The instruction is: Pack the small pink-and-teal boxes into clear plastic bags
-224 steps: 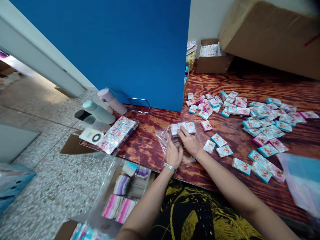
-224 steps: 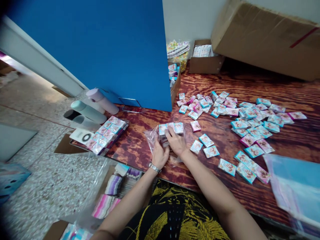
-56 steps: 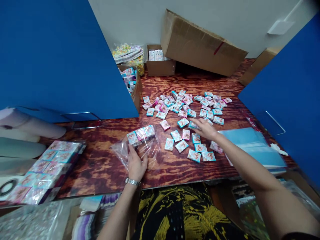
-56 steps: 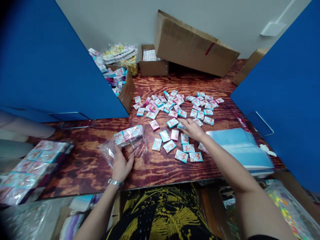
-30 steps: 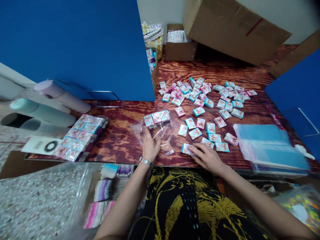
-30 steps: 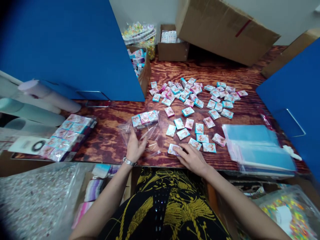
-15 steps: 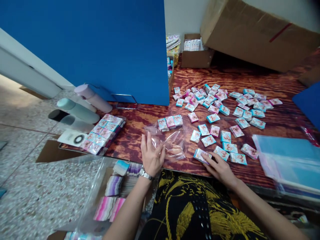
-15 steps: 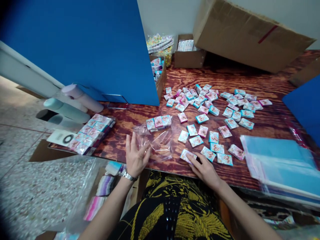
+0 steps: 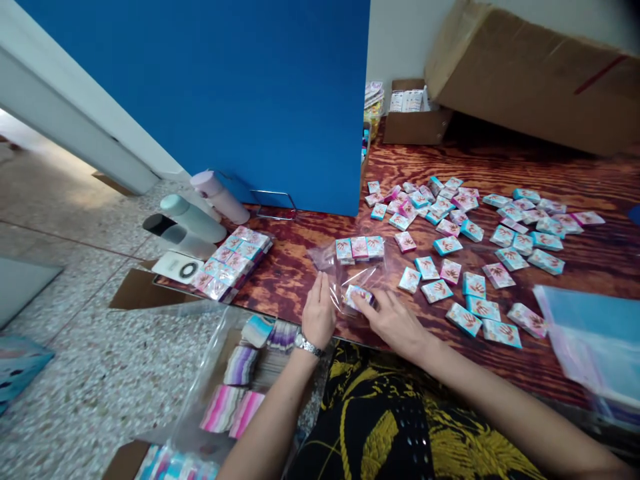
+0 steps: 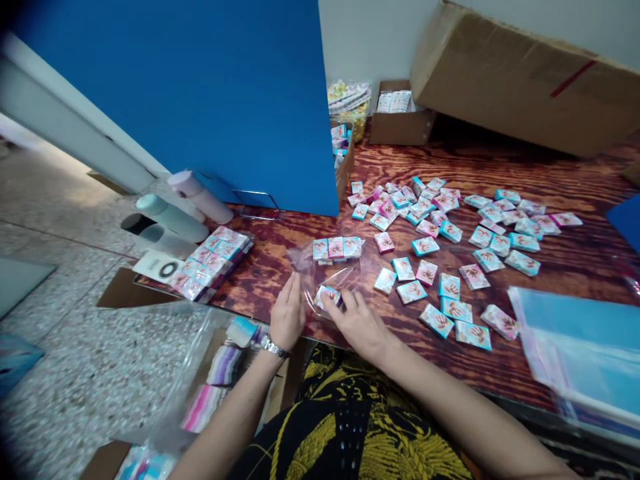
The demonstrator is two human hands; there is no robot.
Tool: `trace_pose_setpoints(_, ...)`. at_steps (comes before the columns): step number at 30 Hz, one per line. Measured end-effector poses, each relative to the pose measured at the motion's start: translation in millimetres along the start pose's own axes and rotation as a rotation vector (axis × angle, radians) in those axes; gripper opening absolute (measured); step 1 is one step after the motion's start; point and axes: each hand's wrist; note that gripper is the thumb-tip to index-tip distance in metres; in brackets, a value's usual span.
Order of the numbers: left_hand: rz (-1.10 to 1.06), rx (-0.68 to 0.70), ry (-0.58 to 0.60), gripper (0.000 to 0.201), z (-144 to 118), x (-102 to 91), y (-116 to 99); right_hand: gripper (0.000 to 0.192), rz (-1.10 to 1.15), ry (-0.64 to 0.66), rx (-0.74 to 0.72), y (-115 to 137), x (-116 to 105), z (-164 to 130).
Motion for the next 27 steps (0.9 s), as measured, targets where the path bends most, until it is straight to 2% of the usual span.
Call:
trace_pose_setpoints(3,-0.002,0.028,-0.063,0.053,0,-6.7,-5,0.072,-0.106,-0.017,0.028,-5,14,19)
trace_pose_setpoints(9,-0.042,0.000,-0.107,0.028,0,-14.1,-15,0.066,-0.115,-0.041,0.026,-2,27,39)
trace_pose_setpoints(16,-0.216,0.002,-0.165,0.024,-1,-16.4,-26,0.067,-0.078,-0.095,-0.011,-2,50,52)
trace_pose_setpoints(22,-0.316,0.031,-0.188,0.025,-4,-10.9,-34,0.073,0.108,-0.102,0.011,-13,69,55)
trace_pose_setpoints(27,-0.339,0.060,-0.193,0.024,-5,-4.0,-37,0.075,0.220,-0.134,0.026,-14,75,56)
Point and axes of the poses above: each hand's wrist, its own z-axis towards the middle knuckle, its own x-axis out of the palm, y = z × x, and after that the axes turned 3 degrees about z, right-handed
